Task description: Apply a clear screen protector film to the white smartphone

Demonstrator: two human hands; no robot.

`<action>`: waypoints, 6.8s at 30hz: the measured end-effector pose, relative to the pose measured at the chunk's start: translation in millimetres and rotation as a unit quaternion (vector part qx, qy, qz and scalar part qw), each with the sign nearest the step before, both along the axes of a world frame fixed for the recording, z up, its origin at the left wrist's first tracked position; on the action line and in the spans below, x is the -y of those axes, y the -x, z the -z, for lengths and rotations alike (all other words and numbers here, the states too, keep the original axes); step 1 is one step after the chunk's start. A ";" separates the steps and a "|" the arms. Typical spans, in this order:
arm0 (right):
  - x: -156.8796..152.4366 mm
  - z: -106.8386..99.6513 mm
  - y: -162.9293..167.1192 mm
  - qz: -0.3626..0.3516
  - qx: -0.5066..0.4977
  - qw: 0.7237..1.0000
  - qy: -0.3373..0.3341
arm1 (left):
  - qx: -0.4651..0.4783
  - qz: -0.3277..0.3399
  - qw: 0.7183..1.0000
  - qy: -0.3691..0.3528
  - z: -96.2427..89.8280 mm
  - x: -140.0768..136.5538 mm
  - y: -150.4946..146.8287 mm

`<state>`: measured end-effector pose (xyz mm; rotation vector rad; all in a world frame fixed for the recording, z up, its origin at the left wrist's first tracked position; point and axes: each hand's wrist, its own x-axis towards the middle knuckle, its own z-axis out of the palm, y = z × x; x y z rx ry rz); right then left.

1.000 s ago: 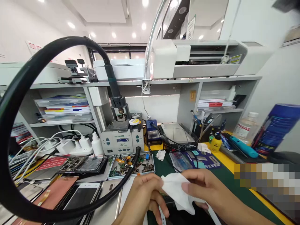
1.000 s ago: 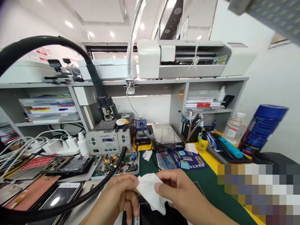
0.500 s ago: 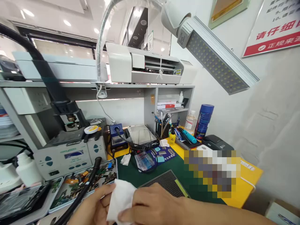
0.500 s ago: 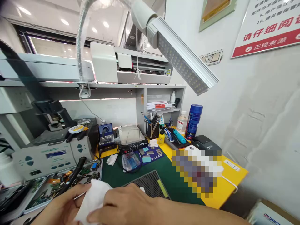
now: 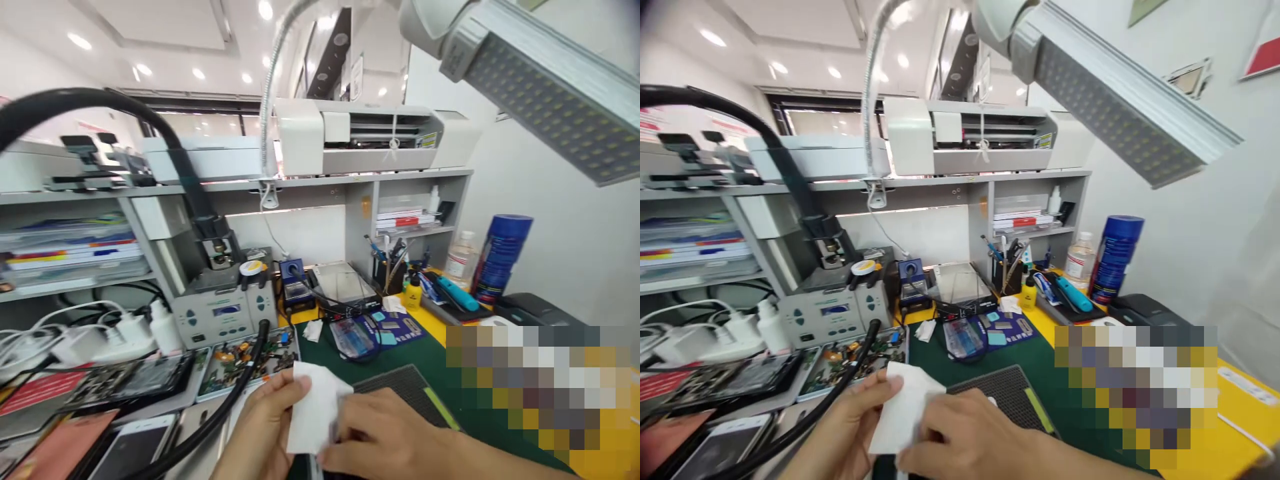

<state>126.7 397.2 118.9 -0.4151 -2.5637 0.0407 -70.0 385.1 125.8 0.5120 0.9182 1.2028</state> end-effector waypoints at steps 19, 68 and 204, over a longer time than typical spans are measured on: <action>-33.0 -8.3 4.0 0.093 -0.261 0.671 0.688 | -0.049 0.033 0.996 -0.063 -16.2 5.8 5.1; -33.7 -9.4 -4.2 0.113 -0.229 0.768 0.588 | -0.282 0.044 0.938 -0.195 -0.9 6.3 3.6; 54.8 10.4 -19.1 0.303 0.260 0.905 0.144 | -0.741 0.079 0.586 -0.319 -5.5 -6.7 27.9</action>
